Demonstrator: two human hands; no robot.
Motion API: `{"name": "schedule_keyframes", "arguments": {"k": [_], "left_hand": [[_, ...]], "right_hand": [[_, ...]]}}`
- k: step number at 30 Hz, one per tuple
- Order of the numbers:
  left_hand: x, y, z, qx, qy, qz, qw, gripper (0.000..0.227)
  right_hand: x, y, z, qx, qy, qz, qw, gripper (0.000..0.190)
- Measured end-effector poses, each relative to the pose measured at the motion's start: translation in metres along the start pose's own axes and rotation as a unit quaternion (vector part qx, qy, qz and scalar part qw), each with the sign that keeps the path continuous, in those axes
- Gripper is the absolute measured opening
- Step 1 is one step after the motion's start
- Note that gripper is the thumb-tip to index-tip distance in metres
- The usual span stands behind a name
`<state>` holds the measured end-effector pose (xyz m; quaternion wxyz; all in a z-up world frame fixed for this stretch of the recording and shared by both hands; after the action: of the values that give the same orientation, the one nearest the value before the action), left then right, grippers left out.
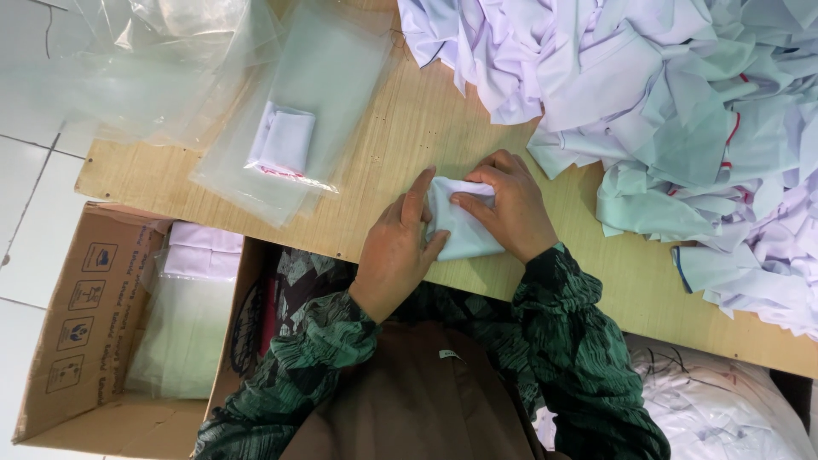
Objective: Folding small white fabric pieces and placing them into individual plastic bags for packaging.
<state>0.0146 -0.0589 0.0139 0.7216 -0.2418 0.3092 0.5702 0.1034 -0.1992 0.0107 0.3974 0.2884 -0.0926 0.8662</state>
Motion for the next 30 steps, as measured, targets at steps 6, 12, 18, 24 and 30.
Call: {"name": "schedule_keyframes", "arguments": {"k": [6, 12, 18, 24, 30], "left_hand": [[0.001, 0.001, 0.0, -0.011, 0.001, -0.01, 1.0, 0.082], [-0.002, 0.003, 0.006, -0.009, 0.015, -0.005, 1.0, 0.08], [-0.013, -0.012, 0.026, -0.168, -0.019, -0.103, 0.98, 0.073], [-0.032, -0.014, 0.036, -0.169, -0.169, -0.231, 0.943, 0.047], [-0.027, 0.011, 0.025, -0.1, -0.158, -0.274, 0.943, 0.014]], "right_hand": [[0.0, 0.004, 0.003, 0.02, -0.083, -0.002, 0.996, 0.03], [0.006, 0.01, 0.011, 0.047, -0.126, -0.001, 0.991, 0.028], [0.026, 0.031, 0.047, -0.106, -0.157, 0.093, 0.977, 0.015], [0.053, 0.069, 0.029, -0.181, 0.041, 0.214, 0.959, 0.014], [0.056, 0.098, -0.021, -0.145, 0.097, 0.196, 0.965, 0.022]]}}
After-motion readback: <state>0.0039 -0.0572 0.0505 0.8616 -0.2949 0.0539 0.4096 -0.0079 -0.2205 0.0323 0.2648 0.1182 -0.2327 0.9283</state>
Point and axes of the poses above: each hand's wrist, its own y-axis away from the middle knuckle, its own z-axis out of the back of the hand, x = y × z, the point moved 8 cm from there along -y, towards the middle knuckle, and after that the axes turned 15 degrees about x, right-handed, at the moved point
